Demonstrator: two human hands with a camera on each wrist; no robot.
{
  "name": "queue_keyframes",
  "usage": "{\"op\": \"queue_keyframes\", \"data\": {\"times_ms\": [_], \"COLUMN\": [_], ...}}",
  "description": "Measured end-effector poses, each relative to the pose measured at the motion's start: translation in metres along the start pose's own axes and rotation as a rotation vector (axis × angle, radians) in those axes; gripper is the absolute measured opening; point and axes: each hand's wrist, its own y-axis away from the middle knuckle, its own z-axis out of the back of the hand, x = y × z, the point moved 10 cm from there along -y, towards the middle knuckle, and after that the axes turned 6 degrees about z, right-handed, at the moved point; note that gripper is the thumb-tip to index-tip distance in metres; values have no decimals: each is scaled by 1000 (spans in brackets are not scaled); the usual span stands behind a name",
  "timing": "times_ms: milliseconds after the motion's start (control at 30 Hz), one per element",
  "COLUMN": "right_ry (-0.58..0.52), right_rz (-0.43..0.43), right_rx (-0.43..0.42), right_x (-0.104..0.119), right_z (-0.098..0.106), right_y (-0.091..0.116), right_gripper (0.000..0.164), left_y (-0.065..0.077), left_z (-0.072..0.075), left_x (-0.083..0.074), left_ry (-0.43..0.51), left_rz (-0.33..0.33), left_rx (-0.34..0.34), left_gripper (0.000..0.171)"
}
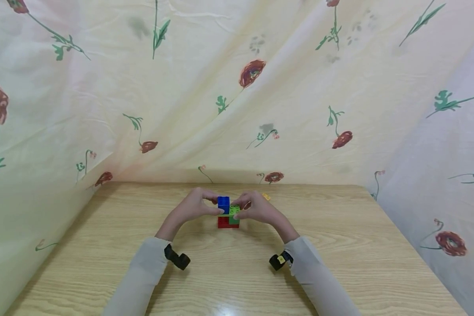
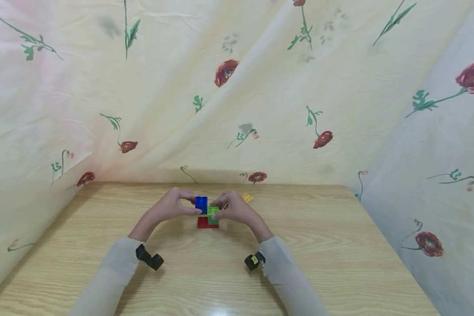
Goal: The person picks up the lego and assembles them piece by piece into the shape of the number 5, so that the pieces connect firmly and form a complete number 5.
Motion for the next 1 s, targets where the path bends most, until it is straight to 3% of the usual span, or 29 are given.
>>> {"op": "queue_keyframes", "data": {"times_ms": [1000], "right_ry": [8], "right_rz": [-19], "right_rx": [6], "right_x": [0], "right_z": [0], "right_y": [-1], "right_gripper": [36], "left_y": [0], "left_z": [0], "left_x": [2], "left_ry": [-23], "left_rz": [-9], "left_rx": [12], "left_gripper": [36]}}
